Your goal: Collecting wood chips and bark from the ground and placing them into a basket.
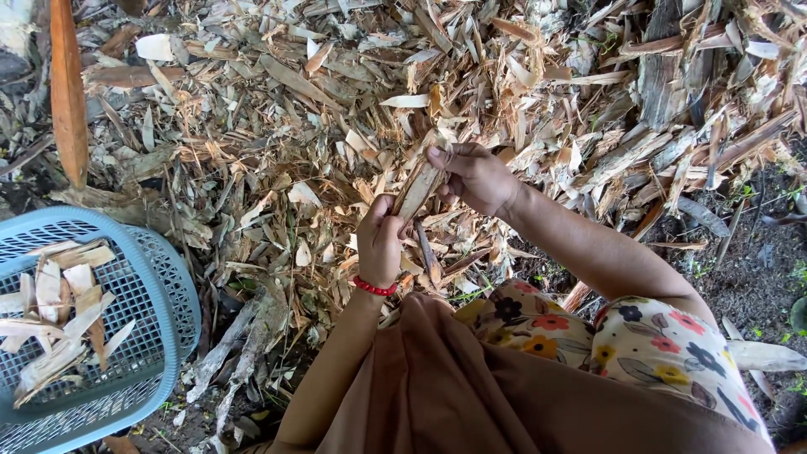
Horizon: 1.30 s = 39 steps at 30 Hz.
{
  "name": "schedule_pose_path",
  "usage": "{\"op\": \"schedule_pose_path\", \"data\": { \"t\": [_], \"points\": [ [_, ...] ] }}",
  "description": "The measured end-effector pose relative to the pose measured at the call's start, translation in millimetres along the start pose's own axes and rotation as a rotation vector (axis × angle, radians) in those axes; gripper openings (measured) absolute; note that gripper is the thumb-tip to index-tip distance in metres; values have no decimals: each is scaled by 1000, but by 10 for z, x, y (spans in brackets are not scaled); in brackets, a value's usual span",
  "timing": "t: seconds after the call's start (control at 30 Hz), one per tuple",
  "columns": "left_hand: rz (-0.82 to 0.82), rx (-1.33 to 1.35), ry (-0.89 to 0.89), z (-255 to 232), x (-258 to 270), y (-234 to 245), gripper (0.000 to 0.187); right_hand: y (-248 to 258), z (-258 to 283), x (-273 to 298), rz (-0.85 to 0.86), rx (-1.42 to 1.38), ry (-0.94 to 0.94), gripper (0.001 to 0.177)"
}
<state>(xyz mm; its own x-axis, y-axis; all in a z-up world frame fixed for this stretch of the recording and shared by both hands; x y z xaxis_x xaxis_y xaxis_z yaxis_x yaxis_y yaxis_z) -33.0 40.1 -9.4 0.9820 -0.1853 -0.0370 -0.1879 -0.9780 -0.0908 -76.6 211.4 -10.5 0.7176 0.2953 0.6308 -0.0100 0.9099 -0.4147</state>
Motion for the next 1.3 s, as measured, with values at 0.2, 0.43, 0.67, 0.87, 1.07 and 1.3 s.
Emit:
{"op": "schedule_pose_path", "data": {
  "t": [0.2, 0.43, 0.67, 0.87, 1.07, 1.3],
  "points": [
    [-42, 65, -4, -32, 1, 37, 15, 98, -223, -29, -101, -206, -116, 26],
    [4, 134, -23, -2, -46, 36, 22, 194, -295, -9, -175, -287, -101, 39],
    [16, 372, 89, 400, 2, -10, 22, 60, -252, 26, -91, -269, -60, 22],
    [2, -430, -336, -423, -114, -53, 52, 9, -224, 78, -126, -100, 20, 28],
    [50, -413, 65, 34, -71, -21, 45, -75, -257, 97, -102, -65, 48, 26],
    [89, 421, -2, -56, -37, -318, 40, -53, -454, 86, 20, -191, 63, 29]
  ]
}}
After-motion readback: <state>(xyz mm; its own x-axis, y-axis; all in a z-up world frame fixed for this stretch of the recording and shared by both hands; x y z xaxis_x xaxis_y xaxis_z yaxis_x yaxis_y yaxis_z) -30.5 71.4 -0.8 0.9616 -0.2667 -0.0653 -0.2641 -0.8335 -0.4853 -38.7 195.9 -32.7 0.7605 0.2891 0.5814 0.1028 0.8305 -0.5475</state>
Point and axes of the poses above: each hand's wrist, its own x-axis away from the middle knuckle, its own y-axis out of the back of the hand, z = x × y, the point moved 10 cm from there along -x, towards the middle knuckle, and after that the axes turned 8 degrees about -y, right-handed, at the moved point
